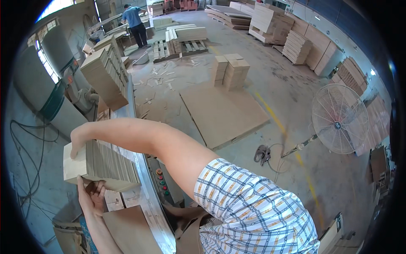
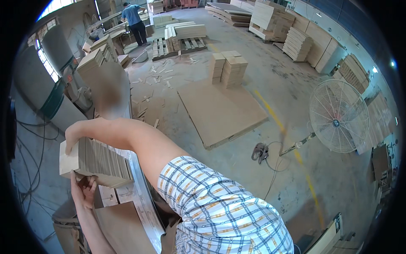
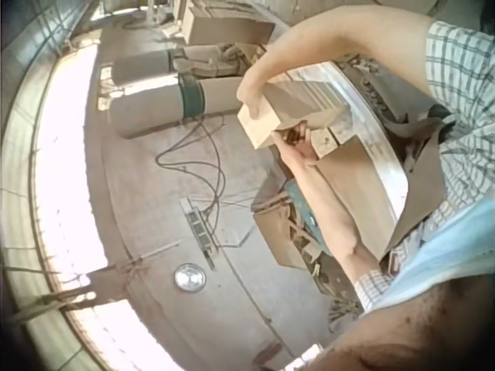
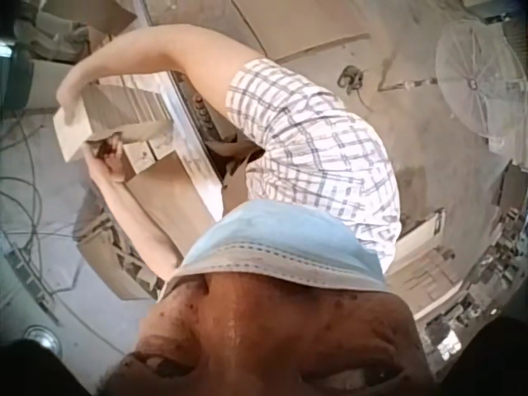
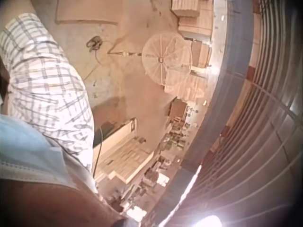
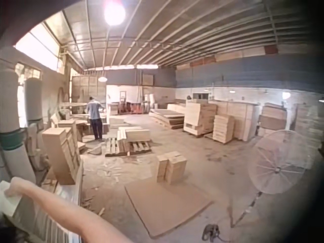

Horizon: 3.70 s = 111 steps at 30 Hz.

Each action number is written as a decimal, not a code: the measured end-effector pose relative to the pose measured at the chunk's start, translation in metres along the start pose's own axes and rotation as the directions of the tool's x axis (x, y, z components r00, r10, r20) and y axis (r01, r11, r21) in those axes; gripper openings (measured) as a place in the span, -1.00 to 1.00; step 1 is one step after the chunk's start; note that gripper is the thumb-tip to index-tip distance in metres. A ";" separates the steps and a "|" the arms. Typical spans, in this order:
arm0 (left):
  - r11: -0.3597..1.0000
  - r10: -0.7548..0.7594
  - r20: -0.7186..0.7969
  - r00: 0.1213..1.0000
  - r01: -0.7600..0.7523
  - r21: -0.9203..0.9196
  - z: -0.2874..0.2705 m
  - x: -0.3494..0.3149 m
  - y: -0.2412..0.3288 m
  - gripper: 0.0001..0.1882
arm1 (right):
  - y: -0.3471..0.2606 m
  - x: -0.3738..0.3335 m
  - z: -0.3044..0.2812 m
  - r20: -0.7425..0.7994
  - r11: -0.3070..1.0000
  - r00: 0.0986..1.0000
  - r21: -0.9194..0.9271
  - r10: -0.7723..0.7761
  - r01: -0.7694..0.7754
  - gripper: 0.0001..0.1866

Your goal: The person cuts wooden blocks using a table saw, clears wood scraps from the saw table with a wooden stick, and stacks the cut wooden blocks onto a pile by hand.

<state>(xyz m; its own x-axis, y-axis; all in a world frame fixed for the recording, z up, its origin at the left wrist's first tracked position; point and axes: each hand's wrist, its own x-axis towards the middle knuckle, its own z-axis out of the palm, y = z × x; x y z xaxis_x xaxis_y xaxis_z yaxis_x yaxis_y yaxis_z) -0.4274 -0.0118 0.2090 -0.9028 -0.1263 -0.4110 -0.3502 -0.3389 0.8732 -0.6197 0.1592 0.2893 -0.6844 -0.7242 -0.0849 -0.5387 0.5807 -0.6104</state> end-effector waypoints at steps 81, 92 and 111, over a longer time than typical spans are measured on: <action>0.913 0.406 -0.864 0.298 -0.084 0.399 -0.200 -0.295 -0.353 0.03 | -0.212 -0.052 0.477 0.769 0.330 0.195 0.022 -0.608 0.944 -0.17; 0.917 0.394 -0.830 0.394 -0.225 0.329 -0.218 -0.267 -0.373 -0.09 | -0.164 -0.074 0.462 0.495 0.369 0.310 0.023 -0.812 0.929 -0.04; 0.908 0.412 -0.860 0.301 -0.212 0.361 -0.204 -0.253 -0.374 -0.28 | -0.099 -0.115 0.528 0.247 0.760 0.799 0.546 -0.548 0.353 -0.07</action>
<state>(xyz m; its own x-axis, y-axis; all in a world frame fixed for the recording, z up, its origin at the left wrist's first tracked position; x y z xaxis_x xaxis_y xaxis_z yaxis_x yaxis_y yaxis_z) -0.0167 -0.0436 -0.0674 -0.2009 -0.9795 0.0106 -0.2169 0.0550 0.9746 -0.2285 -0.0118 -0.0564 -0.1304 -0.9888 0.0724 -0.3829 -0.0172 -0.9236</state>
